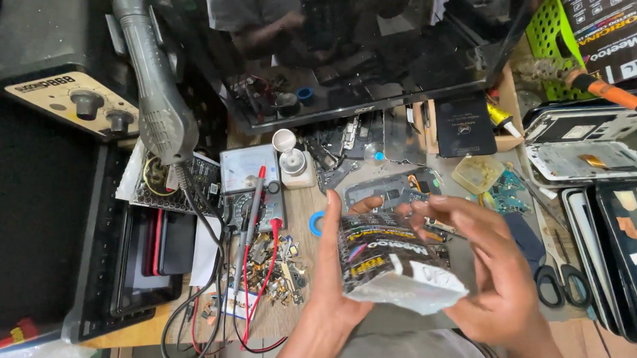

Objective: Disassembling a smartphone to remove internal components like the battery and motherboard.

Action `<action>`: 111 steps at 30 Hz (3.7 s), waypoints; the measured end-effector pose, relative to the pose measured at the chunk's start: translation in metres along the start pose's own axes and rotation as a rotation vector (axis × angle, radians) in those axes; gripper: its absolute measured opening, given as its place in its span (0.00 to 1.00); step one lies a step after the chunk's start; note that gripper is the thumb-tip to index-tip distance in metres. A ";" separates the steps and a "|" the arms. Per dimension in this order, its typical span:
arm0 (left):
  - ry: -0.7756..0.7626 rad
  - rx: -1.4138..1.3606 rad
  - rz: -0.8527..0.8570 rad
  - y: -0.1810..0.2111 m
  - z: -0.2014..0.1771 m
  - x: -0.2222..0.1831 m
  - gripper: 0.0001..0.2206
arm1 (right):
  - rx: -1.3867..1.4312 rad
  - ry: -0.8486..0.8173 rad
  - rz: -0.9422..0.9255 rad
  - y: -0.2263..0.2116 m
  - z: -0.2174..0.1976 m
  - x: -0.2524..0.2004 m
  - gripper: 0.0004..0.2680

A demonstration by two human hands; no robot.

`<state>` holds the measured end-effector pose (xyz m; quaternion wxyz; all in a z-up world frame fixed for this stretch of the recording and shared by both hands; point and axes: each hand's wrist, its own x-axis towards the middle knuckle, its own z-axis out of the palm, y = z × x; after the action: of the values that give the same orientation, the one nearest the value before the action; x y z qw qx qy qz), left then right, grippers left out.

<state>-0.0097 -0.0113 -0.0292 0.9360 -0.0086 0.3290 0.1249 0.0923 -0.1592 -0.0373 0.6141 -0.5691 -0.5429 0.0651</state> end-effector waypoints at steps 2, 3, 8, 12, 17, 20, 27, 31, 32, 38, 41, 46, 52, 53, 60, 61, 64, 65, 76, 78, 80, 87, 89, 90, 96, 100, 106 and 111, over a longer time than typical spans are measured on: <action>-0.027 -0.044 0.021 -0.003 0.001 0.001 0.26 | -0.073 0.022 0.023 -0.026 -0.003 -0.005 0.28; -0.055 -0.087 0.045 -0.005 0.001 0.001 0.25 | -0.144 0.044 0.043 -0.039 -0.004 -0.008 0.29; -0.097 -0.094 0.021 -0.005 -0.006 -0.001 0.27 | -0.061 -0.125 -0.011 -0.047 -0.028 -0.017 0.24; -0.047 -0.079 0.003 -0.004 0.002 -0.007 0.28 | -0.121 -0.003 0.140 -0.065 -0.018 -0.012 0.17; -0.061 -0.095 0.005 -0.005 -0.003 -0.003 0.28 | -0.125 -0.133 -0.027 -0.040 -0.034 -0.006 0.20; -0.080 -0.089 0.007 -0.005 -0.007 0.000 0.28 | -0.128 -0.081 -0.041 -0.037 -0.032 -0.009 0.19; -0.041 -0.095 -0.041 -0.006 -0.009 0.001 0.29 | -0.098 -0.070 -0.005 -0.039 -0.030 -0.006 0.20; -0.062 -0.074 -0.011 -0.008 -0.005 -0.002 0.28 | -0.117 -0.025 0.052 -0.044 -0.024 -0.004 0.18; -0.018 -0.079 0.007 -0.008 -0.001 -0.004 0.28 | -0.105 -0.030 0.040 -0.040 -0.026 -0.006 0.18; 0.005 -0.070 0.075 -0.008 0.002 -0.007 0.27 | -0.131 0.057 0.125 -0.053 -0.021 -0.006 0.16; 0.013 -0.070 0.084 -0.008 0.002 -0.006 0.26 | -0.136 0.098 0.148 -0.053 -0.015 -0.006 0.17; -0.141 -0.015 0.292 0.007 -0.020 0.015 0.23 | -0.169 0.245 0.134 -0.035 -0.010 -0.005 0.15; -0.099 0.971 1.216 0.027 0.008 0.006 0.31 | -0.244 0.146 0.209 -0.007 -0.018 0.014 0.14; -0.178 1.097 1.263 0.025 0.009 0.008 0.33 | -0.265 0.105 0.226 -0.004 -0.018 0.017 0.14; -0.384 1.566 1.338 0.010 0.030 0.012 0.40 | -0.157 0.031 0.198 -0.016 -0.033 0.026 0.39; -0.386 1.566 1.339 0.010 0.034 0.011 0.40 | -0.158 0.032 0.197 -0.015 -0.035 0.028 0.39; -0.443 1.606 1.225 0.011 0.040 0.015 0.44 | -0.250 -0.024 0.061 -0.015 -0.041 0.044 0.43; -0.482 1.594 1.190 0.012 0.039 0.018 0.45 | -0.416 -0.154 0.003 -0.016 -0.041 0.055 0.30; -0.572 1.386 1.123 0.019 0.031 0.034 0.42 | -0.470 -0.355 -0.023 0.002 -0.037 0.062 0.34; -0.585 1.418 1.138 0.020 0.028 0.035 0.39 | -0.607 -0.448 -0.037 -0.002 -0.032 0.069 0.30; -0.587 1.419 1.139 0.020 0.027 0.034 0.40 | -0.611 -0.405 -0.114 0.004 -0.034 0.065 0.32; -0.600 1.431 1.141 0.024 0.024 0.034 0.40 | -0.603 -0.450 -0.226 0.004 -0.031 0.062 0.32; -0.593 1.436 1.148 0.023 0.025 0.032 0.39 | -0.584 -0.391 -0.232 0.008 -0.030 0.055 0.33; -0.601 1.437 1.143 0.023 0.026 0.031 0.39 | -0.576 -0.328 -0.226 0.011 -0.030 0.052 0.33; -0.657 1.362 1.114 0.029 0.026 0.022 0.38 | -0.443 -0.290 -0.189 0.012 -0.026 0.047 0.30; -0.669 1.219 1.155 0.035 0.024 0.021 0.40 | -0.336 -0.122 0.155 -0.004 -0.013 0.063 0.22; -0.780 1.221 1.295 0.040 0.019 0.016 0.32 | 0.246 -0.213 0.737 0.025 -0.004 0.054 0.30; -0.260 1.246 1.181 0.033 0.024 -0.008 0.17 | 0.052 -0.142 0.576 0.030 -0.003 0.057 0.27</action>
<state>-0.0088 0.0211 -0.0039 0.5823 0.6921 0.1783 0.3876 0.1336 -0.1103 -0.0261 0.5450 -0.6779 -0.3991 0.2901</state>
